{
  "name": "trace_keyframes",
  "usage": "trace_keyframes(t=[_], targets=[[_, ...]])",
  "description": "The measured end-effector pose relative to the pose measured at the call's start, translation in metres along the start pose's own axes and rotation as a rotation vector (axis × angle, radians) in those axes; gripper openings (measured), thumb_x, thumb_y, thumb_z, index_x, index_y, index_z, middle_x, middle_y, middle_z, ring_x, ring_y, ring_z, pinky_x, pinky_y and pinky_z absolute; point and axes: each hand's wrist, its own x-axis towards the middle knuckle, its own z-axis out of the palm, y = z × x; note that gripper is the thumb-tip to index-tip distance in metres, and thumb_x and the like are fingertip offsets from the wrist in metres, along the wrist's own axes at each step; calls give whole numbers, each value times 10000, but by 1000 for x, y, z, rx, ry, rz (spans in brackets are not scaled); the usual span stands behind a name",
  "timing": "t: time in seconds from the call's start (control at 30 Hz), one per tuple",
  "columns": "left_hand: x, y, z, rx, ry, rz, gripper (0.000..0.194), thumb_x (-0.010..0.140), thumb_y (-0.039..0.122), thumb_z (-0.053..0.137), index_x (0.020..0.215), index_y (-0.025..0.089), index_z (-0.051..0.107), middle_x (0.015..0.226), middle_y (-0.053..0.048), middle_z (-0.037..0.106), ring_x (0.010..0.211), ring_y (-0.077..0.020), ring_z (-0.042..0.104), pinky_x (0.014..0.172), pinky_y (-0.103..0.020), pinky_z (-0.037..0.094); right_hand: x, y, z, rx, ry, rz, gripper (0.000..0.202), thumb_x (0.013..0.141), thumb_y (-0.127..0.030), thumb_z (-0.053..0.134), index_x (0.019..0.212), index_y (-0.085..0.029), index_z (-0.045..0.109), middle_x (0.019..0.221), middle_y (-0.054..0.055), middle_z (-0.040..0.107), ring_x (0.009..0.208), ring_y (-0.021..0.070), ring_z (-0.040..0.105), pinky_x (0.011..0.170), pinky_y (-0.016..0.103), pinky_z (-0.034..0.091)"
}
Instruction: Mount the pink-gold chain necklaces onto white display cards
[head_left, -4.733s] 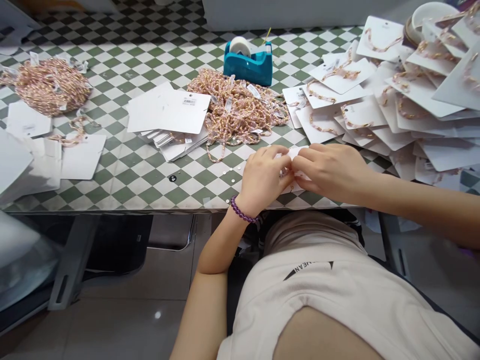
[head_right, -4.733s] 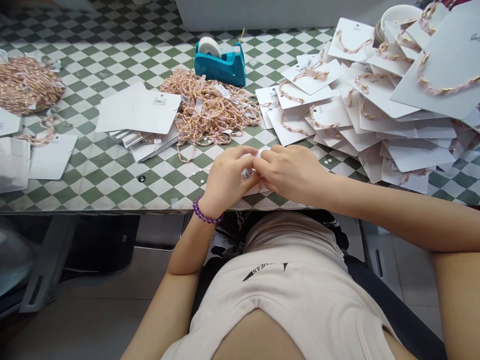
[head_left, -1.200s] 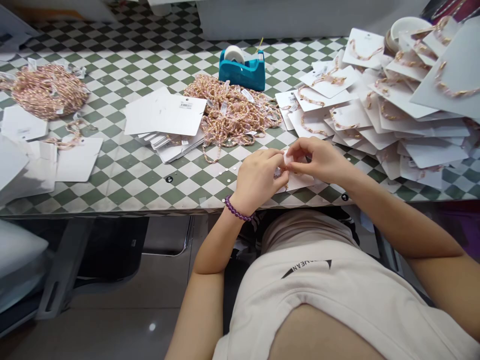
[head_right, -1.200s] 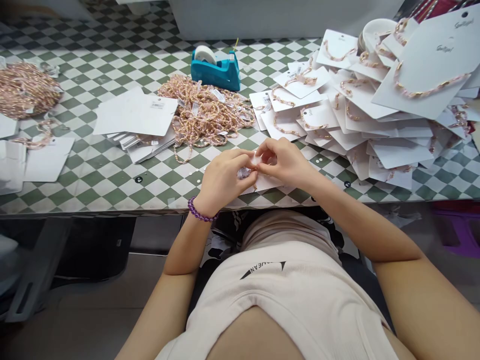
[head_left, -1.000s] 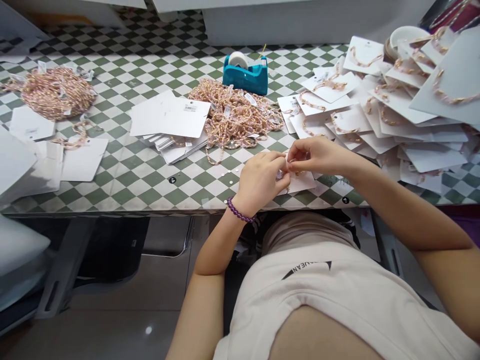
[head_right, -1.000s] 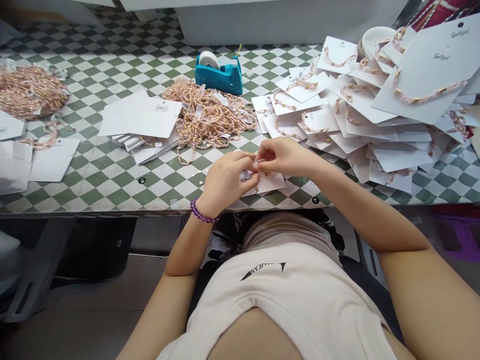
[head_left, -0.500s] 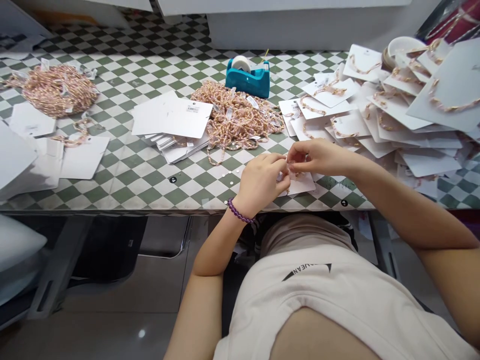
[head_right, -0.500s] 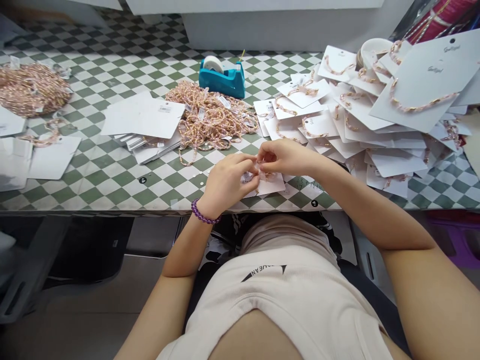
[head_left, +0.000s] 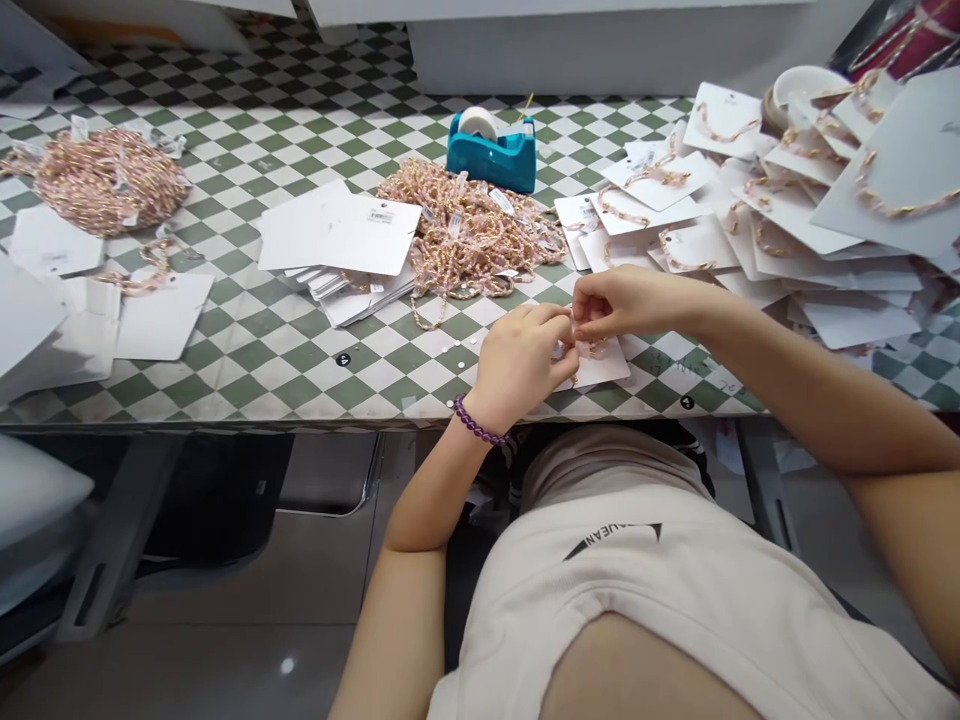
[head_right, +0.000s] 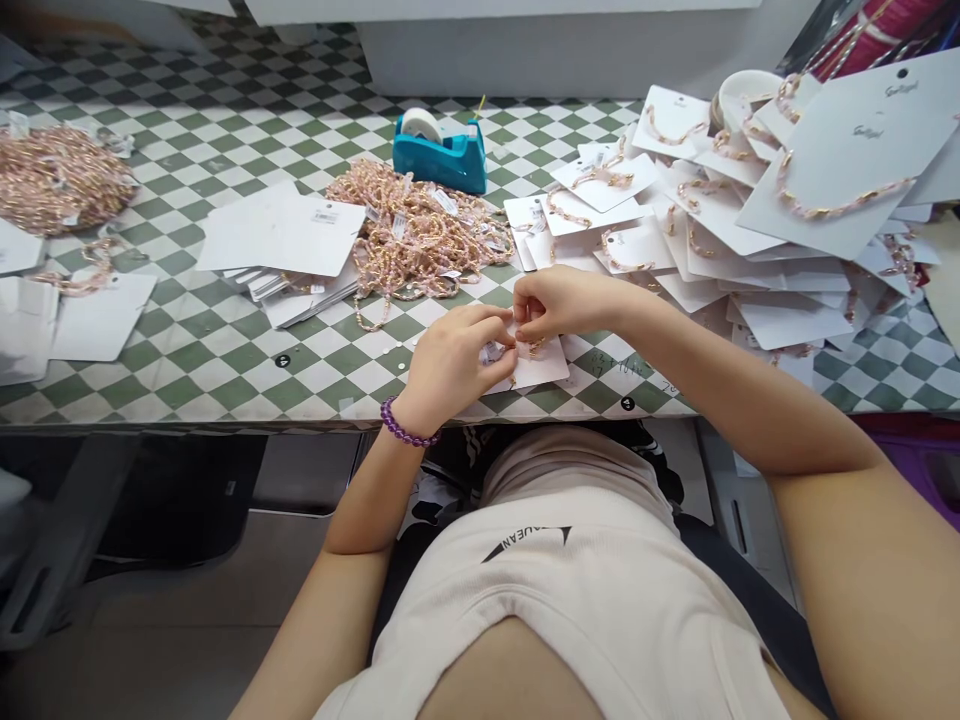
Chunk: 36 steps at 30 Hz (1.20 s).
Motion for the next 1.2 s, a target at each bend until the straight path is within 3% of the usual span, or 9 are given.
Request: trace_keyframes(t=[0.17, 0.33, 0.5, 0.57, 0.67, 0.77, 0.83, 1.0, 1.2], targets=[[0, -1, 1, 0, -8, 5, 100, 875, 190, 591, 803, 189, 660, 1153, -43, 714, 1018, -221, 639, 901, -351, 504, -8, 4, 11, -40, 164, 4, 184, 759, -349, 689, 754, -208, 572, 646, -12, 647, 542, 121, 548, 491, 252, 346], [0, 0, -1, 7, -15, 10, 113, 881, 190, 578, 813, 193, 668, 1142, -31, 719, 1010, -218, 649, 878, -344, 507, -10, 4, 24, -118, 263, 113, 209, 826, -391, 634, 817, -201, 547, 684, 1, 638, 624, 152, 548, 557, 260, 316], [2, 1, -5, -8, -21, -8, 82, 855, 179, 600, 800, 192, 660, 1152, -39, 719, 1011, -216, 661, 870, -335, 510, -9, 2, 29, -123, 430, 156, 138, 888, -318, 567, 947, -193, 570, 669, 15, 601, 633, 184, 542, 571, 277, 309], [2, 0, -5, -26, -20, -17, 65, 856, 196, 613, 810, 193, 659, 1157, -44, 717, 1018, -218, 662, 866, -331, 509, -13, 1, 31, -97, 541, 113, 154, 924, -284, 505, 981, -186, 610, 672, 23, 602, 642, 187, 546, 591, 287, 342], [1, -3, -3, -53, -13, 0, 86, 901, 232, 587, 872, 197, 660, 1137, -41, 717, 1016, -209, 657, 873, -327, 501, -28, -1, 40, -121, 668, -63, 262, 967, -328, 472, 986, -197, 699, 814, 62, 657, 792, 203, 585, 735, 322, 441], [0, -5, 0, -50, 2, 10, 156, 960, 251, 515, 917, 196, 654, 1130, -39, 714, 1023, -202, 651, 884, -322, 490, -44, -3, 57, -292, 685, -196, 287, 966, -400, 522, 1058, -237, 741, 1042, 83, 681, 981, 238, 561, 900, 374, 455], [-1, -5, 1, -40, 13, -6, 189, 981, 249, 477, 932, 191, 650, 1138, -40, 712, 1035, -202, 649, 888, -314, 481, -50, -3, 70, -407, 699, -208, 295, 972, -406, 519, 1095, -255, 741, 1140, 71, 676, 1040, 249, 537, 935, 387, 449], [-1, -4, 2, -28, 7, -36, 197, 988, 237, 450, 983, 182, 638, 1136, -47, 708, 1027, -200, 648, 867, -313, 474, -50, -3, 89, -412, 782, -123, 271, 978, -388, 521, 1065, -275, 751, 1150, 52, 688, 1075, 247, 535, 933, 391, 445], [1, -3, 3, 8, 9, -60, 172, 972, 229, 472, 978, 181, 638, 1124, -59, 698, 1041, -225, 628, 887, -339, 459, -45, -1, 93, -423, 790, -69, 247, 989, -374, 511, 1058, -304, 737, 1181, 17, 693, 1270, 287, 468, 1017, 446, 350]])
